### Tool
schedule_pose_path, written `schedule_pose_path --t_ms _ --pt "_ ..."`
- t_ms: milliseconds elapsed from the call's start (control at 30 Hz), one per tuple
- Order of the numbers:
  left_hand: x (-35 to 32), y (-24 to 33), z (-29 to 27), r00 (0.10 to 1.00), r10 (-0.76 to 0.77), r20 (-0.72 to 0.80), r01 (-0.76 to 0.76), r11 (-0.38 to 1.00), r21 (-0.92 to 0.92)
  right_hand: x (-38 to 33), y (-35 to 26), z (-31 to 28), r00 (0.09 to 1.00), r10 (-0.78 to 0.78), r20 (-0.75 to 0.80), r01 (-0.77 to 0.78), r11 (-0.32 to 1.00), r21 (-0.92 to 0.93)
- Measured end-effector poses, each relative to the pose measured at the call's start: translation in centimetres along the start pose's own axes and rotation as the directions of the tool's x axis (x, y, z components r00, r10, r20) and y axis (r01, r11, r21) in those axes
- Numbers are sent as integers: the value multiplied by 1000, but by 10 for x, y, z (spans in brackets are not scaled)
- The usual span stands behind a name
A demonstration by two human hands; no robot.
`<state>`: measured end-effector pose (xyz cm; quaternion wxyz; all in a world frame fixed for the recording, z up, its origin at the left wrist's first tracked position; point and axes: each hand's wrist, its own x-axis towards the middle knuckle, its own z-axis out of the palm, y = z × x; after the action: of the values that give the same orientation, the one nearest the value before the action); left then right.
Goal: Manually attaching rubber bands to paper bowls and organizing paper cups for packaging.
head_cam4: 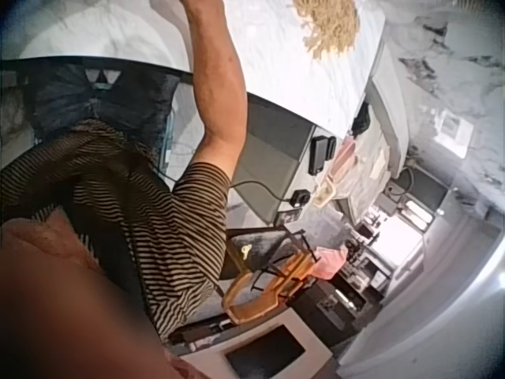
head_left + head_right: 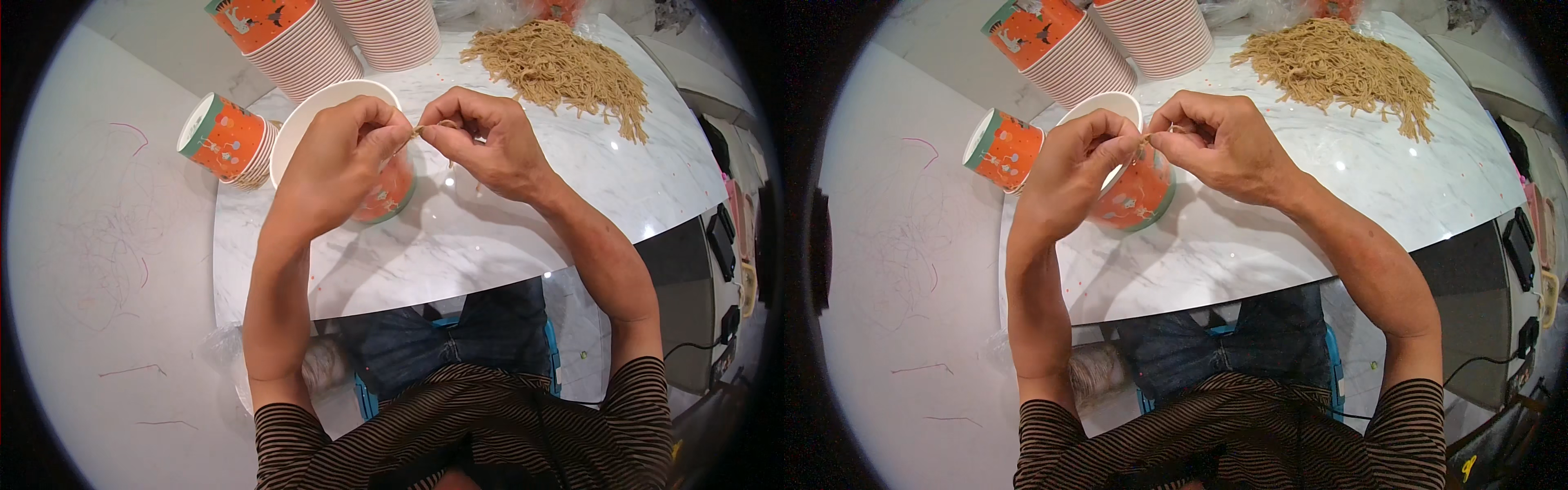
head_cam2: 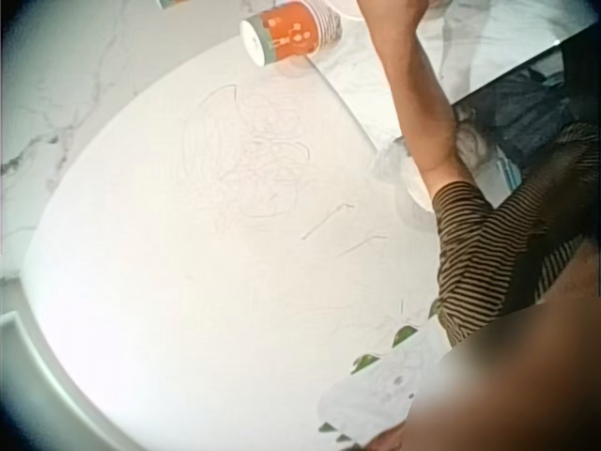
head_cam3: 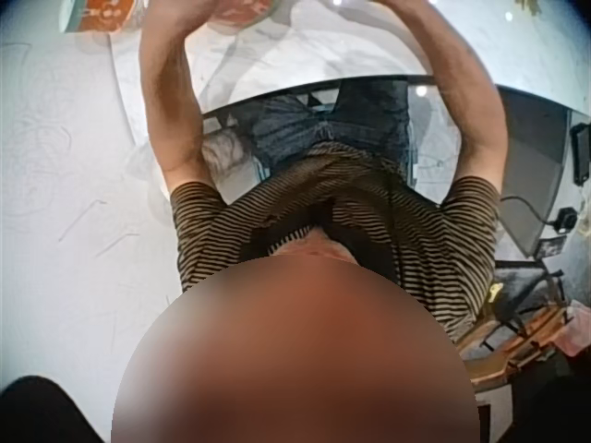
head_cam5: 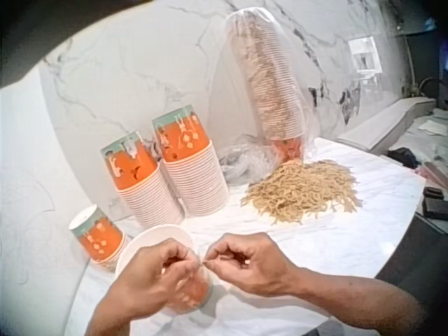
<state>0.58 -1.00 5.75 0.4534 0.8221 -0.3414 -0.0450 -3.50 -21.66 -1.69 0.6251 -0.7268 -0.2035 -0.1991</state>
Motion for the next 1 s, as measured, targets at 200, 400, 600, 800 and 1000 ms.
schedule_pose_path --t_ms 200,400,600,800,1000 --pt "4 -1 -7 986 -45 162 59 995 -81 1 -3 2 1000 24 15 -25 998 49" --pt "7 3 -8 977 -118 178 150 972 -182 1 1 3 999 6 -49 1 990 143" --pt "8 2 -7 983 -111 145 143 960 -239 -1 -2 0 996 -82 -38 82 997 -9" --pt "2 5 -4 987 -154 41 159 957 -240 -2 -4 -2 994 -113 -12 111 987 -113" --pt "-5 14 10 988 -80 -133 65 991 -114 -2 -5 -1 994 -109 -20 108 993 -56"
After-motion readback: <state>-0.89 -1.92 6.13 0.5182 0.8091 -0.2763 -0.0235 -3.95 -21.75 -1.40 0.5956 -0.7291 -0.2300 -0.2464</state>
